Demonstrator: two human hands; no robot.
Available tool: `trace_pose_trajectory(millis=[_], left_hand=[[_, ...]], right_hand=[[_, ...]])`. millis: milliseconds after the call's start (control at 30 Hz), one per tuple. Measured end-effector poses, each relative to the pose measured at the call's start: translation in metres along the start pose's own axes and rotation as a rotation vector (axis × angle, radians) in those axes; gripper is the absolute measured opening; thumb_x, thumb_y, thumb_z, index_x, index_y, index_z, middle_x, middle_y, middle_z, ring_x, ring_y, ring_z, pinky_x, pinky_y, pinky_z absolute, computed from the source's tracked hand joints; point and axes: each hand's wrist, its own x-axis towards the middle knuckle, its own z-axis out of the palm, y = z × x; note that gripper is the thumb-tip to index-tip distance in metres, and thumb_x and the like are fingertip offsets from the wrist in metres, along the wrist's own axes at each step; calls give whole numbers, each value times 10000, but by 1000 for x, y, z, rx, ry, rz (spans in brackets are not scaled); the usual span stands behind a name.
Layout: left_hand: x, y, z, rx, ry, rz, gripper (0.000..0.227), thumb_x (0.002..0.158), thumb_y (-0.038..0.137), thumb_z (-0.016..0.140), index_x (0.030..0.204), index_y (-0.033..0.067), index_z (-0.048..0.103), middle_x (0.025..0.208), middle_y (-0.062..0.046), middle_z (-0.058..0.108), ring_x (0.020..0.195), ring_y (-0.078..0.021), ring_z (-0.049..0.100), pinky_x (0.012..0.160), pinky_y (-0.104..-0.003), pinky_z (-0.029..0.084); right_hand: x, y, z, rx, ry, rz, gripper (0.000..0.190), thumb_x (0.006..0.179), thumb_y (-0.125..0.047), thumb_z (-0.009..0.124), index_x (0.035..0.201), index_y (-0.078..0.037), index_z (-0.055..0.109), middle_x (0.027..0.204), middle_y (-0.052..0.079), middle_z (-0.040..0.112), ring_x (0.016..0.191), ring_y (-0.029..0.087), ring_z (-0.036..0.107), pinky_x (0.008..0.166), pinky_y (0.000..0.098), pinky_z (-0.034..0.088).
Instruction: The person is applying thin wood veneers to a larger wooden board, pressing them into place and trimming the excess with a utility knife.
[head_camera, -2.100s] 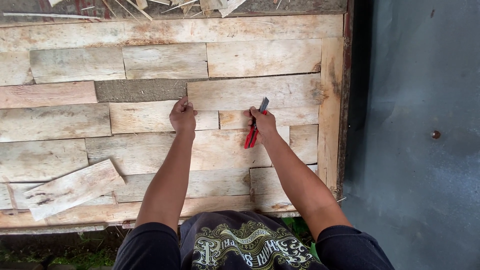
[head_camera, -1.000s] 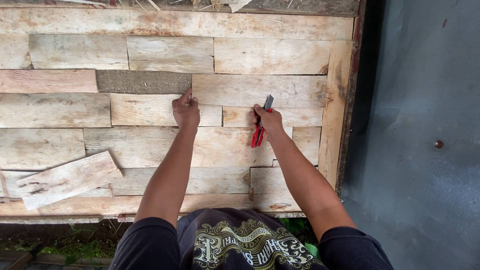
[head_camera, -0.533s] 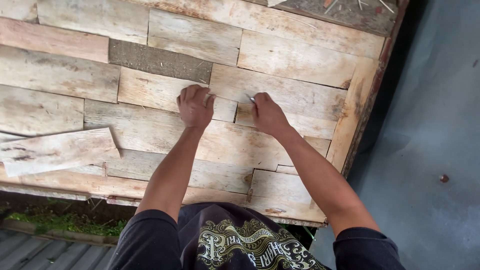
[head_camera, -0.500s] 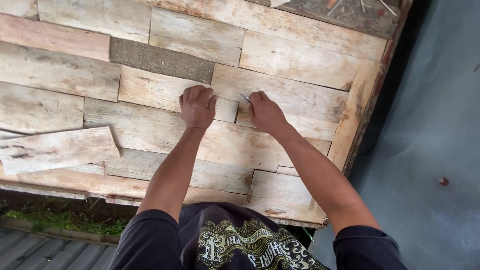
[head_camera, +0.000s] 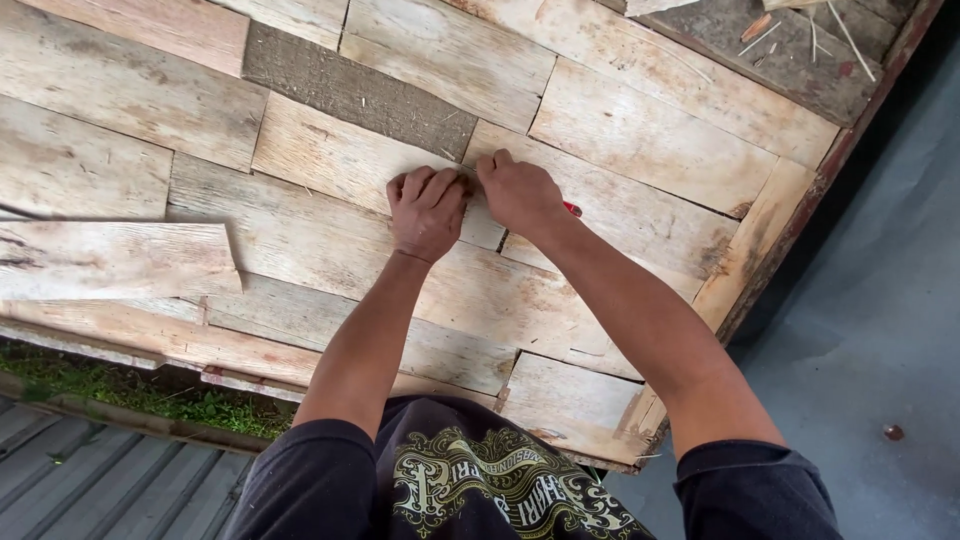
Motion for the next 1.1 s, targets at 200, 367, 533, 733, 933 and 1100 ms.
trace_pose_trajectory(millis=[200, 367, 533, 733, 933, 1100], left_hand=[[1, -1, 0, 16, -11, 10, 131, 993, 311, 589, 934, 246, 686, 1115, 113, 639, 1074, -154, 558, 933, -374, 398], [5, 1, -3, 34, -12, 12, 82, 955, 285, 613, 914, 249, 676, 1106, 116, 629, 1065, -153, 550, 921, -373, 399], [5, 0, -3, 40, -6, 13, 92, 949, 278, 611, 880, 246, 663, 1093, 120, 628, 1055, -152, 551, 913, -367, 396], [5, 0, -3, 43, 2, 13, 97, 948, 287, 610, 870, 247, 653, 1096, 116, 630, 1061, -155, 551, 909, -372, 389], [6, 3, -3, 61, 18, 8, 80, 931, 297, 624, 862, 261, 646, 1077, 122, 625, 1052, -145, 551, 904, -365, 385], [7, 2, -1, 61, 32, 0, 70, 947, 333, 641, 929, 283, 686, 1078, 128, 628, 1039, -146, 558, 894, -371, 393]], right_hand=[[6, 1, 8, 6, -15, 3, 221, 1016, -151, 433, 1121, 7, 547, 1005, 174, 581, 714, 423, 727, 589, 529, 586], [8, 5, 15, -15, 1, -7, 215, 1005, -149, 431, 1110, 1, 544, 981, 159, 570, 672, 410, 723, 553, 515, 575], [11, 4, 25, -31, 43, -8, 221, 994, -125, 427, 1120, 17, 539, 966, 155, 566, 653, 410, 719, 532, 516, 568], [15, 1, 28, -82, 109, -22, 189, 974, -124, 448, 1083, -8, 551, 925, 130, 571, 616, 371, 720, 498, 470, 567], [11, 4, 20, -94, 123, -33, 143, 975, -121, 467, 1048, -39, 559, 883, 120, 589, 613, 348, 727, 490, 433, 557], [1, 7, 14, -114, 108, -49, 138, 970, -111, 478, 1047, -29, 558, 893, 139, 595, 630, 373, 731, 501, 466, 558]])
